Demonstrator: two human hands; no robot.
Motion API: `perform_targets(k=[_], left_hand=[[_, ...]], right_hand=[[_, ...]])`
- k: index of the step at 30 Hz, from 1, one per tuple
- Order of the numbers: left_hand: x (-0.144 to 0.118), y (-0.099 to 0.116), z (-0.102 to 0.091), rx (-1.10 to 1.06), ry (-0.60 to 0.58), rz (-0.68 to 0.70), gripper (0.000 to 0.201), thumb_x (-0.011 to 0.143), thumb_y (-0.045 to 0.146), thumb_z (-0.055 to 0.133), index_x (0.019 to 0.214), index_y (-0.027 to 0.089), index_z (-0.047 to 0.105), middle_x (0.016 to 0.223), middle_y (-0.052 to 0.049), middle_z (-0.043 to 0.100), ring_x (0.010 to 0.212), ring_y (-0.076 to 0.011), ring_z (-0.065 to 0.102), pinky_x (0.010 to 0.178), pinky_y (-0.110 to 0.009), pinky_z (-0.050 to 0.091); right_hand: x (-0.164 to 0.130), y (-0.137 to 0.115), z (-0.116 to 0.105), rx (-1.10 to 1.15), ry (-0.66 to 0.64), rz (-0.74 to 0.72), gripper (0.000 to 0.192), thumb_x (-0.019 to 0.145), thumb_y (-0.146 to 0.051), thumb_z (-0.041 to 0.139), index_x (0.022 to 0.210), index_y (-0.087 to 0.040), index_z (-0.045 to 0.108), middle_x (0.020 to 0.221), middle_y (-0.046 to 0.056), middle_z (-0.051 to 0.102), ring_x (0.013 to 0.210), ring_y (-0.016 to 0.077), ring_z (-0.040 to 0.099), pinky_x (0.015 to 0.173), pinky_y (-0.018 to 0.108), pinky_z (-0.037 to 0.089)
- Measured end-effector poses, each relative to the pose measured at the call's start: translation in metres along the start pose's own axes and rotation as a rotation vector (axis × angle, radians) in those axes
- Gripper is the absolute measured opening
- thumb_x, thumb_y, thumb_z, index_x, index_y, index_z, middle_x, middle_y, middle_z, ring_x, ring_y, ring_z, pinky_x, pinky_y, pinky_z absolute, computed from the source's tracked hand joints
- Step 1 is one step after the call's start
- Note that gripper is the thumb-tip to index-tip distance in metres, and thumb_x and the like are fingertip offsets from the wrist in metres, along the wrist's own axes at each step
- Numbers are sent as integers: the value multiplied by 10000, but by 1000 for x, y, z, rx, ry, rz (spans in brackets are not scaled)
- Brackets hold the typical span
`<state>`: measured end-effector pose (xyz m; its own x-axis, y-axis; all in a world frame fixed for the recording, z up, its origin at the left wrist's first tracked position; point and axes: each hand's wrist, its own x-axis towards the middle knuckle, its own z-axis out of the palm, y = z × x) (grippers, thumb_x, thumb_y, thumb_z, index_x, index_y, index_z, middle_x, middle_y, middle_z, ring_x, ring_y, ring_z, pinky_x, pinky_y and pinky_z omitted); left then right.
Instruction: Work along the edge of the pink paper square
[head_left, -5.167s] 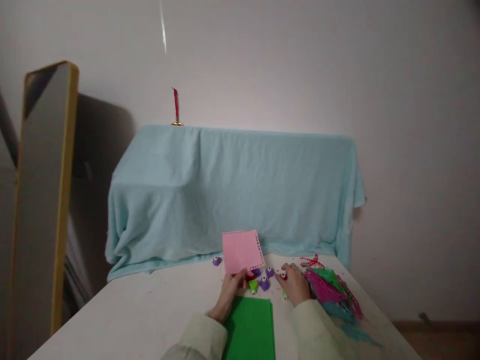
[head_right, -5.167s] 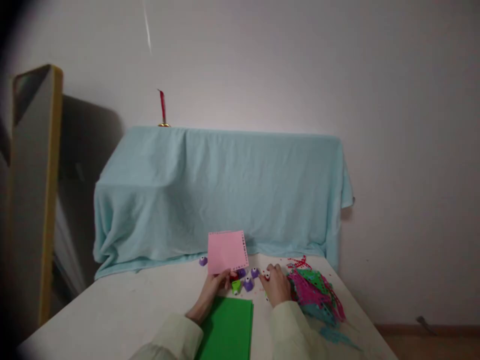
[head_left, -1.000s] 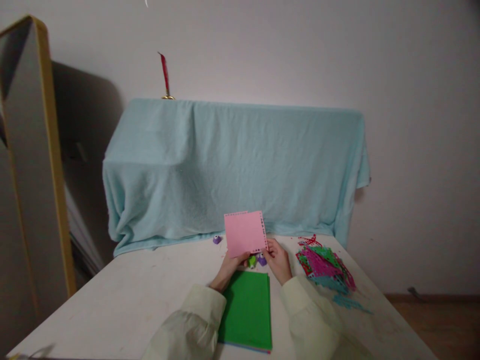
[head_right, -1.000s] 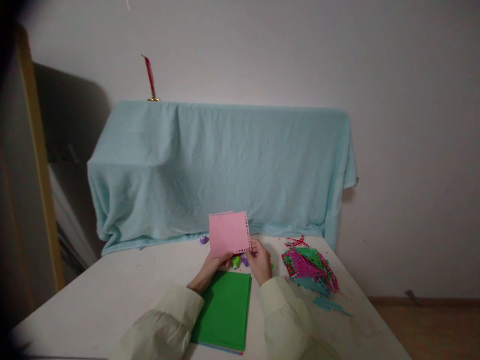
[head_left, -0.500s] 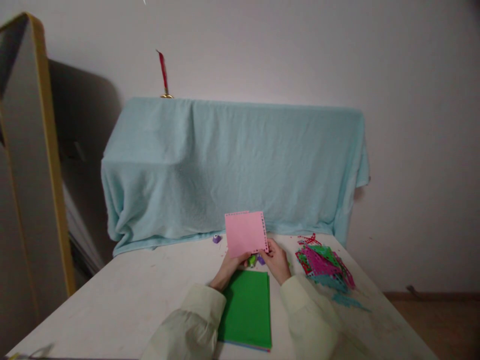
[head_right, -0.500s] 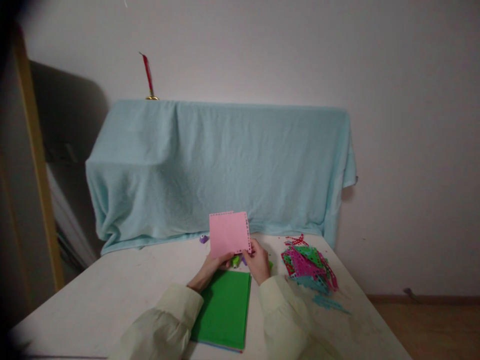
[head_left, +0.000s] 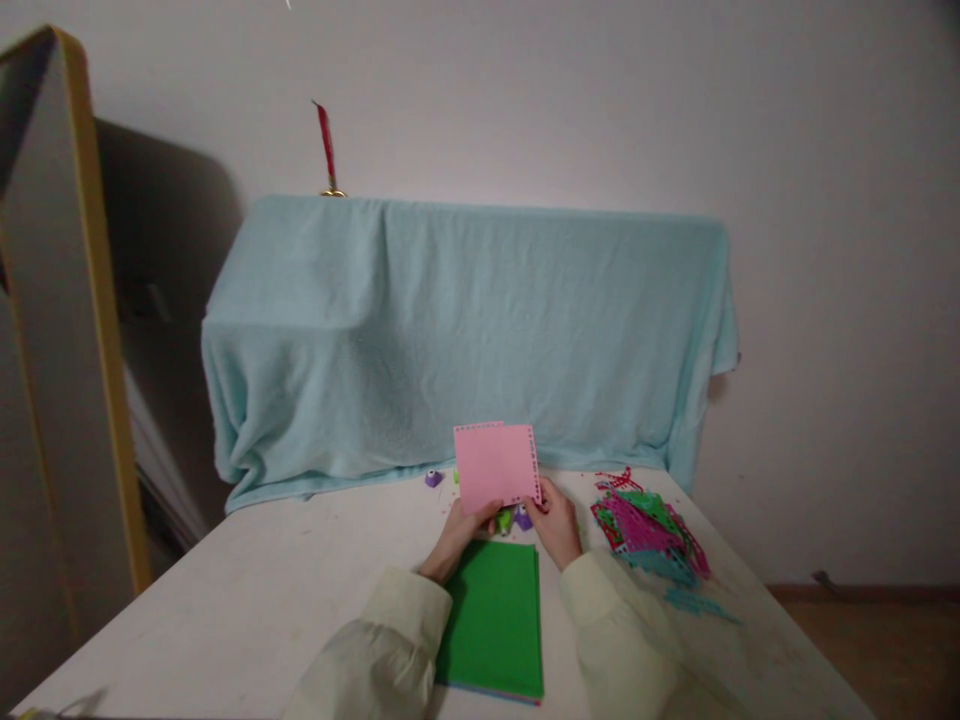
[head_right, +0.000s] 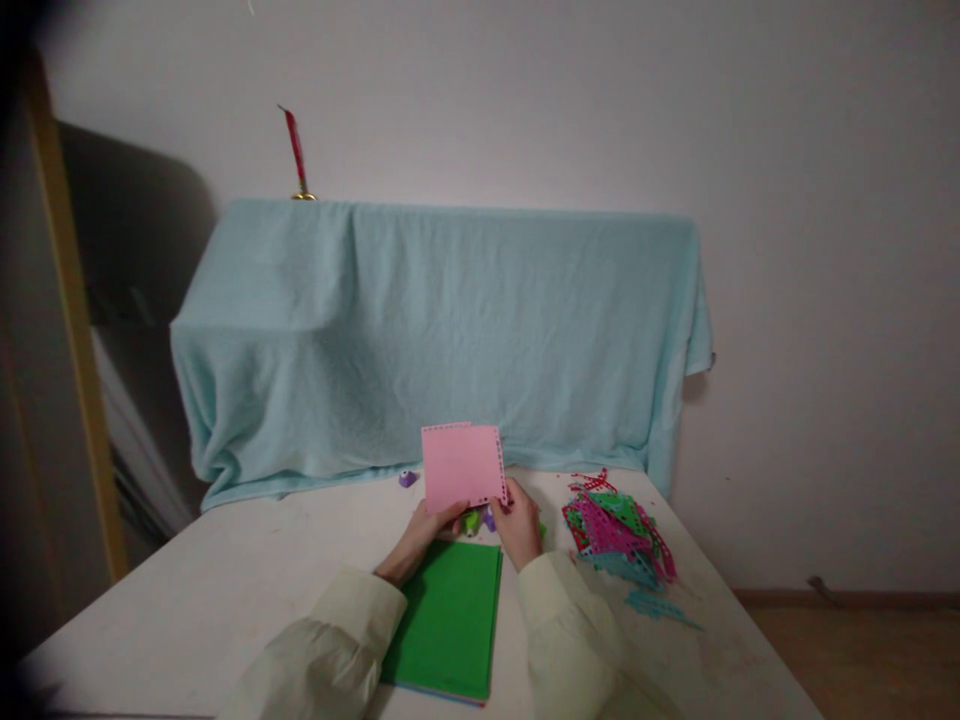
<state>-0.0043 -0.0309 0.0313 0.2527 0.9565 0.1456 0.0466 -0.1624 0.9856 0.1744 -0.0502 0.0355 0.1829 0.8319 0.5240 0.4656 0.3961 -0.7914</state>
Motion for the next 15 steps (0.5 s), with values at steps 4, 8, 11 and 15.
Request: perform_targets(k=[4,8,11,15], left_hand=[[5,-8,-3,-5,15,-10,522,757,575,552,516,113,578,503,-55,573,480,-113,458,525,-227,326],[9,-17,-4,-5,50,39,525,772,581,530,541,113,592,515,-47,578,500,-114,481,543,-221,340],[11,-21,-4,22,57,60,508,772,568,541,604,98,641,484,-34,560,466,-102,457,511,-216,318],[12,-23,-3,31,28,52,522,757,580,552,724,79,694,465,-26,552,431,-96,440,477,-211,308]], right_hand=[[1,2,-3,-40,32,-29,193,790,-267,529,942,-190,620,783,19,663,653,155,592,603,232,460],[2,4,-3,-26,79,-26,224,802,-286,518,980,-192,617,837,33,676,700,169,616,643,248,478],[3,4,-4,-23,109,-22,239,809,-298,511,1001,-193,608,876,42,677,725,176,626,664,256,487],[3,-1,-6,-27,151,-17,246,818,-326,507,993,-189,610,874,45,681,696,168,627,647,252,488]])
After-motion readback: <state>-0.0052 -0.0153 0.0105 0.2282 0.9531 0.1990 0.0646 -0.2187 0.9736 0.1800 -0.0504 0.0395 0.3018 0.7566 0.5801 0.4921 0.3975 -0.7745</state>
